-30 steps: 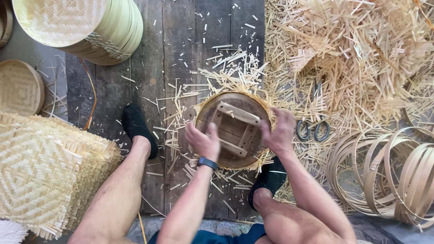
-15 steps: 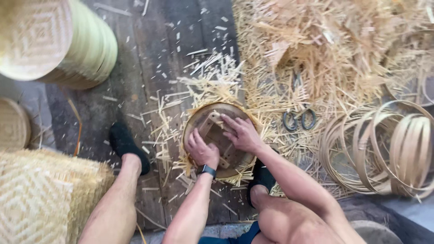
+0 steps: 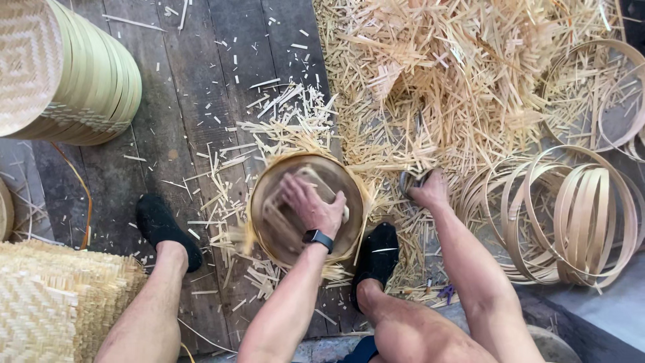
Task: The person assembles round bamboo baskets by placing a woven mat over a circular frame, pressing it into a wooden mold, and trimming the excess mat with shears. The finished baskets are stacked nearby.
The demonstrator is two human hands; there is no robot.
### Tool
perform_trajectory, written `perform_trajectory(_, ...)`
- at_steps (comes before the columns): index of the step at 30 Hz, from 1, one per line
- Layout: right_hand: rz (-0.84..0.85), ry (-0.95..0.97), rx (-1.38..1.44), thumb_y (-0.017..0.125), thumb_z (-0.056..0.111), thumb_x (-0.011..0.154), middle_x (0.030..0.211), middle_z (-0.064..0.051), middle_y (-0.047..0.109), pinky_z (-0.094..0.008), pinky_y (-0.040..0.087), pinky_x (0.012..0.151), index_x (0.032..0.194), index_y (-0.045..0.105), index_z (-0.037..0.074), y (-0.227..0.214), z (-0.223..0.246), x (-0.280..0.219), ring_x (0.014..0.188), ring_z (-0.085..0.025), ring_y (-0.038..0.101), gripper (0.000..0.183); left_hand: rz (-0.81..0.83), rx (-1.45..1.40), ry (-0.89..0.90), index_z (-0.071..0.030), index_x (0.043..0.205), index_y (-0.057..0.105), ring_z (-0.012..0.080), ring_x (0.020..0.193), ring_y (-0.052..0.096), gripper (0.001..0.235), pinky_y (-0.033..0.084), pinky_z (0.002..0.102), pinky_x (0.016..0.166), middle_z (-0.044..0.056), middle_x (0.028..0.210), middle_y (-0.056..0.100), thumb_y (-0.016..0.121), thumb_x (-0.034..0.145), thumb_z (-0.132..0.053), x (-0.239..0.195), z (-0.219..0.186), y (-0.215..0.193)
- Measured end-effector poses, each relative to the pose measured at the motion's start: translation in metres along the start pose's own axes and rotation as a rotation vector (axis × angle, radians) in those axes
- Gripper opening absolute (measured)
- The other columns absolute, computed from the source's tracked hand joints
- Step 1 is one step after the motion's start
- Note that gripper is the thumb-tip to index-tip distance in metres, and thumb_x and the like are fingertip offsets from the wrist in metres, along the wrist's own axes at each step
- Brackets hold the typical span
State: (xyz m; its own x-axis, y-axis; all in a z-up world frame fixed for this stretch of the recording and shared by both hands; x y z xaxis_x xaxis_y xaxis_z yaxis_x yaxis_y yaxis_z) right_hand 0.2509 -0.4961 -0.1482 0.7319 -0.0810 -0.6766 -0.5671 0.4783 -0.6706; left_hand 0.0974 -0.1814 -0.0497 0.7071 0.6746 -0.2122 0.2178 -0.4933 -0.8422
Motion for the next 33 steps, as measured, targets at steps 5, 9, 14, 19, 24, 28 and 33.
perform_trajectory(5, 0.621, 0.048, 0.838, 0.077, 0.008, 0.074, 0.099, -0.016, 0.065, -0.032, 0.058, 0.078, 0.124, 0.059, -0.004, 0.010, -0.016, -0.046, 0.088, -0.022, 0.066, 0.055, 0.073, -0.007, 0.269, -0.011, 0.164, 0.019, 0.0437, 0.159, 0.006, 0.111, 0.015, 0.061, 0.124, 0.020, 0.173, 0.007, 0.082, 0.077, -0.040, -0.019, -0.006, -0.007)
perform_trajectory(9, 0.695, 0.114, 0.453, 0.073, 0.033, 0.092, 0.077, -0.013, 0.057, -0.034, 0.046, 0.057, 0.100, 0.057, -0.003, 0.017, -0.060, -0.124, 0.066, -0.023, 0.056, 0.040, 0.070, -0.079, 0.303, -0.014, 0.164, 0.011, 0.0446, 0.157, 0.004, 0.115, 0.014, 0.064, 0.123, 0.019, 0.171, 0.005, 0.083, 0.078, -0.037, -0.025, -0.005, -0.002)
perform_trajectory(14, 0.414, -0.114, -0.088, 0.069, 0.051, 0.086, 0.084, -0.013, 0.064, -0.040, 0.052, 0.067, 0.105, 0.063, 0.004, -0.012, -0.024, -0.161, 0.074, -0.024, 0.061, 0.051, 0.070, -0.074, 0.308, -0.016, 0.164, 0.008, 0.0438, 0.158, 0.003, 0.117, 0.012, 0.064, 0.123, 0.019, 0.171, 0.004, 0.083, 0.077, -0.035, -0.024, 0.000, 0.003)
perform_trajectory(19, 0.142, -0.343, -0.457, 0.051, 0.059, 0.097, 0.114, -0.023, 0.059, -0.046, 0.050, 0.089, 0.131, 0.054, -0.002, -0.007, 0.078, -0.133, 0.101, -0.033, 0.060, 0.070, 0.090, -0.087, 0.288, -0.019, 0.164, 0.008, 0.0423, 0.158, 0.003, 0.119, 0.013, 0.065, 0.123, 0.017, 0.172, 0.004, 0.084, 0.074, -0.033, -0.024, 0.002, 0.002)
perform_trajectory(24, -0.018, -0.550, -0.594, 0.063, 0.043, 0.088, 0.111, -0.024, 0.062, -0.049, 0.053, 0.083, 0.118, 0.060, -0.003, 0.018, 0.113, -0.106, 0.099, -0.035, 0.063, 0.056, 0.088, -0.086, 0.305, -0.020, 0.164, 0.008, 0.0421, 0.159, 0.003, 0.120, 0.013, 0.065, 0.124, 0.016, 0.172, 0.004, 0.084, 0.071, -0.029, -0.025, 0.003, -0.002)
perform_trajectory(28, 0.015, -0.501, -0.626, 0.053, 0.034, 0.100, 0.105, -0.020, 0.068, -0.045, 0.058, 0.082, 0.115, 0.064, 0.000, 0.017, 0.077, -0.090, 0.088, -0.028, 0.071, 0.039, 0.159, -0.080, 0.362, -0.019, 0.163, 0.009, 0.0420, 0.158, 0.002, 0.121, 0.012, 0.065, 0.123, 0.016, 0.171, 0.003, 0.083, 0.068, -0.026, -0.027, 0.001, 0.000)
perform_trajectory(33, -0.353, -0.816, -0.580, 0.065, 0.045, 0.083, 0.088, -0.020, 0.066, -0.041, 0.054, 0.061, 0.098, 0.067, 0.000, 0.021, 0.118, -0.087, 0.072, -0.028, 0.064, 0.048, 0.176, -0.059, 0.370, -0.018, 0.164, 0.009, 0.0419, 0.158, 0.002, 0.121, 0.010, 0.064, 0.125, 0.015, 0.172, 0.003, 0.083, 0.067, -0.024, -0.030, 0.001, 0.002)
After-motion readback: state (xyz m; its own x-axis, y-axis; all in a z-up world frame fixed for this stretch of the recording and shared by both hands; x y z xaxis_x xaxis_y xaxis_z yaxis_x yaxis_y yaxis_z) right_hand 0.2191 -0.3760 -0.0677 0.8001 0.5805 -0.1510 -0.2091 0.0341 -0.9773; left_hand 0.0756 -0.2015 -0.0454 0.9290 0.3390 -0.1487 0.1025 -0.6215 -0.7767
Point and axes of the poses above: each hand's wrist, its own x-axis towards the middle knuckle, its own y-axis out of the palm, z = x × y, the point moved 7 cm from there along x, towards the middle knuckle
